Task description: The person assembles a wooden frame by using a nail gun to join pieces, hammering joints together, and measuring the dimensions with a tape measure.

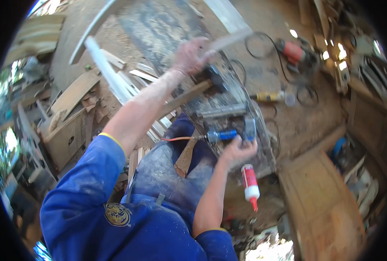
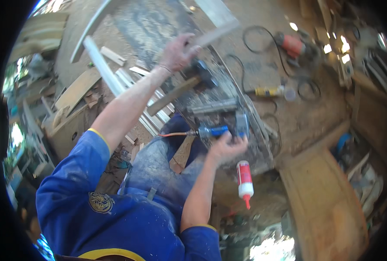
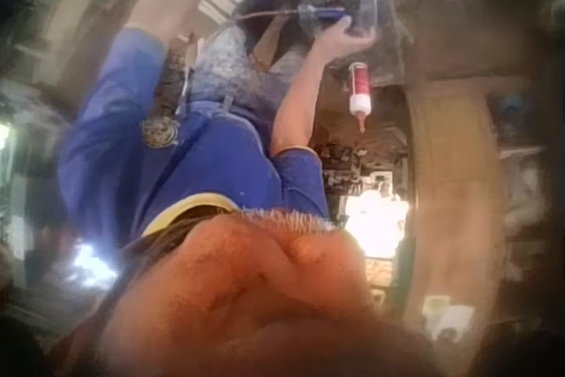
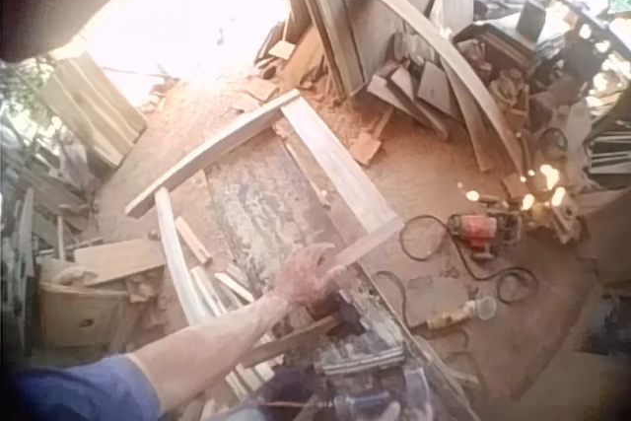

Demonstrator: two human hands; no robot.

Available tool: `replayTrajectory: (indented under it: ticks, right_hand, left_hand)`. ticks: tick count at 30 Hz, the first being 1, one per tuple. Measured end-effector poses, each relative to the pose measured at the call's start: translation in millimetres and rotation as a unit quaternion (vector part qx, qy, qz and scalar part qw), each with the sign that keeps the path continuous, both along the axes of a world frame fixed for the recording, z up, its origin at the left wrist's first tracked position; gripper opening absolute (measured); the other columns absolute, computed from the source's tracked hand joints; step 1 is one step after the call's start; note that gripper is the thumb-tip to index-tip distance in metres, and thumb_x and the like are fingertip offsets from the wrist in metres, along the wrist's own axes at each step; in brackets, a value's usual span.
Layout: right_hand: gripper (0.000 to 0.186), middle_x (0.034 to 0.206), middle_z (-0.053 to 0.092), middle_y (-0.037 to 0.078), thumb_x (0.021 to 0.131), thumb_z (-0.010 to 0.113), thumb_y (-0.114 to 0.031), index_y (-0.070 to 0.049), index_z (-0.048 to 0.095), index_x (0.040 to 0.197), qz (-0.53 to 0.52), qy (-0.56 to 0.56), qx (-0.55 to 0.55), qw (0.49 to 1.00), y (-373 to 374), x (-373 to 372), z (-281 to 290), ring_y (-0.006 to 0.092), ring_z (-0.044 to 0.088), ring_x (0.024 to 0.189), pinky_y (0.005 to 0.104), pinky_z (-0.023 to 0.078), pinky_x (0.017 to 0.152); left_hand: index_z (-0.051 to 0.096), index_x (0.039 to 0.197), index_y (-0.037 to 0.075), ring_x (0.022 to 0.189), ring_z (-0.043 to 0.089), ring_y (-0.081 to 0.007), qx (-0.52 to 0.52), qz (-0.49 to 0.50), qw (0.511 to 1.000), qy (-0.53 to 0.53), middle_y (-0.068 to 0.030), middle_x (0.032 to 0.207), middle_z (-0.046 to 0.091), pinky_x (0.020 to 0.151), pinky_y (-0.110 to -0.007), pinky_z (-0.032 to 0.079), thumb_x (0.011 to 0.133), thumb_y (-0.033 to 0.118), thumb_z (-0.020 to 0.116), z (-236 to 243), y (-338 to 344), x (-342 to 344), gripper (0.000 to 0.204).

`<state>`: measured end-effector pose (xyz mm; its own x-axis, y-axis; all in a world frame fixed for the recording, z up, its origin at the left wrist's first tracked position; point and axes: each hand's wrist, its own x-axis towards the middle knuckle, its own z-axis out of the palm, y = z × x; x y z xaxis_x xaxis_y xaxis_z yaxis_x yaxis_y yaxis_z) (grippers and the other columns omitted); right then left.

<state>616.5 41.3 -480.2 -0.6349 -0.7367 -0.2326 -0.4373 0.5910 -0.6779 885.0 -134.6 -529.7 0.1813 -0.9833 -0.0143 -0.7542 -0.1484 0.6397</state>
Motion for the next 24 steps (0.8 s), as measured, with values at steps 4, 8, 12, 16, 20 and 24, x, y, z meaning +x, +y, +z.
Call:
replayTrajectory:
  ticks: [4,8,12,16,20,24]
  right_hand:
    - [0.045,0.105,0.06,0.015,0.089,0.074,-0.025,0.007,0.057,0.116,-0.143,-0.216,0.166,0.952,46.6,-38.8,-50.5,0.0216,0.058,0.085,0.0378,0.05,0.077]
    - [0.052,0.098,0.063,0.015,0.088,0.075,-0.036,0.008,0.06,0.112,-0.109,-0.269,0.166,0.942,46.3,31.2,-60.5,0.023,0.061,0.089,0.0388,0.051,0.072]
    - [0.067,0.105,0.064,0.019,0.078,0.081,-0.043,0.014,0.063,0.107,-0.046,-0.225,0.288,0.93,31.0,10.6,-104.4,0.0322,0.06,0.088,0.0495,0.052,0.077]
    - [0.048,0.102,0.064,0.014,0.089,0.073,-0.034,0.008,0.064,0.111,-0.005,-0.437,0.208,0.875,17.6,-29.6,-135.4,0.0268,0.064,0.092,0.0446,0.055,0.081]
    - [0.051,0.114,0.064,0.016,0.09,0.07,-0.038,0.006,0.063,0.115,-0.025,-0.402,0.265,0.876,16.5,-29.1,-142.5,0.0314,0.064,0.098,0.0499,0.055,0.085]
    - [0.051,0.115,0.064,0.016,0.091,0.069,-0.039,0.005,0.063,0.116,-0.019,-0.378,0.331,0.864,14.3,-28.6,-138.6,0.0325,0.064,0.098,0.052,0.055,0.085]
  left_hand:
    - [0.065,0.114,0.006,0.111,0.059,-0.0347,-0.062,0.018,0.998,0.007,-0.0166,0.114,0.065,0.099,-0.046,0.043,0.088,0.042,0.064,23.4,17.9,-0.8,0.044]
    - [0.054,0.122,0.009,0.109,0.055,-0.0336,-0.116,-0.001,0.993,-0.03,-0.0154,0.114,0.059,0.098,-0.049,0.038,0.09,0.031,0.064,37.9,106.3,22.9,0.041]
    - [0.06,0.109,0.009,0.094,0.055,-0.0329,-0.115,-0.002,0.993,0.028,-0.011,0.097,0.058,0.09,-0.049,0.042,0.084,0.017,0.066,63.0,225.0,3.2,0.027]
    - [0.061,0.119,0.009,0.109,0.059,-0.0318,0.077,0.039,0.995,0.041,-0.0112,0.112,0.064,0.097,-0.047,0.044,0.089,0.025,0.065,51.3,378.3,-26.0,0.035]
    - [0.063,0.113,0.008,0.111,0.061,-0.0379,0.327,0.38,0.856,0.128,-0.0189,0.115,0.065,0.092,-0.051,0.048,0.085,0.031,0.057,73.9,531.1,-44.7,0.036]
    - [0.066,0.11,0.007,0.106,0.063,-0.0416,0.484,0.437,0.75,0.108,-0.0218,0.112,0.067,0.09,-0.051,0.05,0.087,0.035,0.06,98.0,674.0,-119.2,0.037]
